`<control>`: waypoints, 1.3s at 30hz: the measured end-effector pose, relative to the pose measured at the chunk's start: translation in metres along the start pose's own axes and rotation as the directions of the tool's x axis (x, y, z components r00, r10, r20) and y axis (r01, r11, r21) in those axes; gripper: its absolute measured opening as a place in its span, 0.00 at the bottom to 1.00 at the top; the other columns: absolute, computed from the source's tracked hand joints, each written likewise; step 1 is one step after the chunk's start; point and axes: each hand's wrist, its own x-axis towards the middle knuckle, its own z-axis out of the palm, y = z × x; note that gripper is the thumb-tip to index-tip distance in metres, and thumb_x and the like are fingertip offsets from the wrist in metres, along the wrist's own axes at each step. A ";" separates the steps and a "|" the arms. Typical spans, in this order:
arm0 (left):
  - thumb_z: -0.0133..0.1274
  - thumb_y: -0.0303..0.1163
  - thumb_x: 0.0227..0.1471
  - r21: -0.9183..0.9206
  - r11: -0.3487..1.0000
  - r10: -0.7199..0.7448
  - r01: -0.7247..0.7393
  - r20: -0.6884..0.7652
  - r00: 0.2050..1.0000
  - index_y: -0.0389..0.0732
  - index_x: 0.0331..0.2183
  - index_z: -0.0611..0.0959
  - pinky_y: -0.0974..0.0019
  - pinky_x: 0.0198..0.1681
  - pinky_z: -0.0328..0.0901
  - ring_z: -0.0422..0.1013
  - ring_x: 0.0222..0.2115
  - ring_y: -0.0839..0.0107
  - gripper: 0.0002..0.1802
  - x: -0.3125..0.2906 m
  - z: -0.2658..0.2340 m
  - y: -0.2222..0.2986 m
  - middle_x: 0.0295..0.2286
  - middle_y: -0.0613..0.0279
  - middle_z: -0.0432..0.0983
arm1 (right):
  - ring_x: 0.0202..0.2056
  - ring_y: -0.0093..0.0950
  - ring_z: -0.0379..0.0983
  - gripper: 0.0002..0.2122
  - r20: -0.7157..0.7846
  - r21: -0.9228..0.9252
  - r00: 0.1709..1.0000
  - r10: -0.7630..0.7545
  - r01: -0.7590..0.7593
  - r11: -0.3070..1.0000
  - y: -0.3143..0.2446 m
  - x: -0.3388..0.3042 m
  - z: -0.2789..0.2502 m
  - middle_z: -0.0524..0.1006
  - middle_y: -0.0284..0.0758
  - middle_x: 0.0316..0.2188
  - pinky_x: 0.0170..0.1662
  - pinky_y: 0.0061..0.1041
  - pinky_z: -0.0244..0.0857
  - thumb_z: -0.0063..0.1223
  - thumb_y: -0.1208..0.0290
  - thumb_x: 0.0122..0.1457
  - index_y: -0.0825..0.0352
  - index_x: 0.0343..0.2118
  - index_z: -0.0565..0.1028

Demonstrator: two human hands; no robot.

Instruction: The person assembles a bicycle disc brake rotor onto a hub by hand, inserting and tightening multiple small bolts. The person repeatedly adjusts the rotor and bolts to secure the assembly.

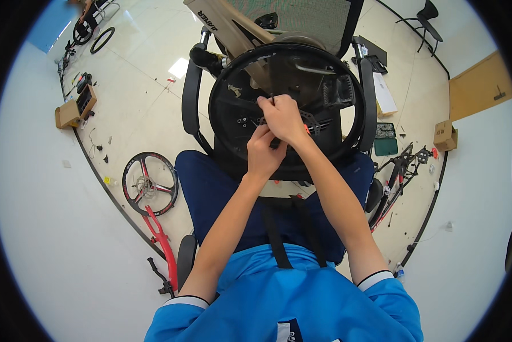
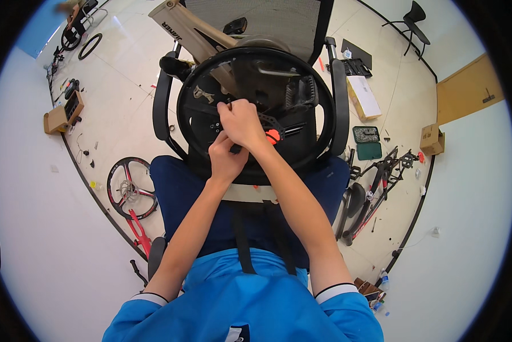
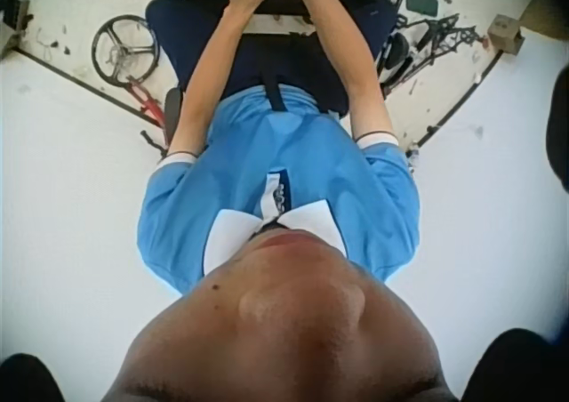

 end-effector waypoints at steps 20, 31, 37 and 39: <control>0.63 0.29 0.49 0.124 0.893 -0.439 0.432 0.030 0.898 0.31 0.36 0.80 0.66 0.34 0.69 0.79 0.33 0.70 0.14 -0.024 -0.002 0.011 0.31 0.55 0.83 | 0.23 0.50 0.73 0.19 0.094 -0.358 0.937 -0.338 0.348 0.866 0.002 -0.037 0.013 0.74 0.50 0.16 0.31 0.43 0.69 0.48 0.65 0.64 0.72 0.19 0.75; 0.60 0.28 0.55 -0.228 0.819 -0.528 0.526 0.057 0.847 0.36 0.43 0.80 0.66 0.43 0.69 0.77 0.40 0.72 0.14 -0.029 0.003 0.002 0.39 0.61 0.81 | 0.28 0.48 0.79 0.16 0.446 -0.500 0.880 -0.166 0.398 0.769 -0.011 -0.013 0.014 0.79 0.52 0.23 0.35 0.42 0.75 0.48 0.66 0.62 0.72 0.23 0.80; 0.56 0.28 0.60 -0.539 0.520 -0.710 0.663 0.159 0.686 0.39 0.48 0.78 0.67 0.44 0.69 0.76 0.40 0.74 0.14 -0.048 0.015 -0.008 0.39 0.64 0.79 | 0.31 0.37 0.83 0.09 0.641 -0.651 0.767 -0.008 0.550 0.523 0.008 -0.025 0.040 0.84 0.41 0.27 0.33 0.36 0.76 0.53 0.70 0.48 0.64 0.26 0.85; 0.55 0.26 0.60 -0.509 0.568 -0.694 0.646 0.126 0.709 0.39 0.49 0.78 0.67 0.45 0.69 0.75 0.43 0.74 0.15 -0.052 0.011 -0.001 0.42 0.61 0.78 | 0.30 0.35 0.83 0.10 0.640 -0.668 0.768 0.015 0.547 0.504 0.013 -0.024 0.041 0.84 0.39 0.26 0.32 0.35 0.76 0.54 0.67 0.51 0.63 0.26 0.86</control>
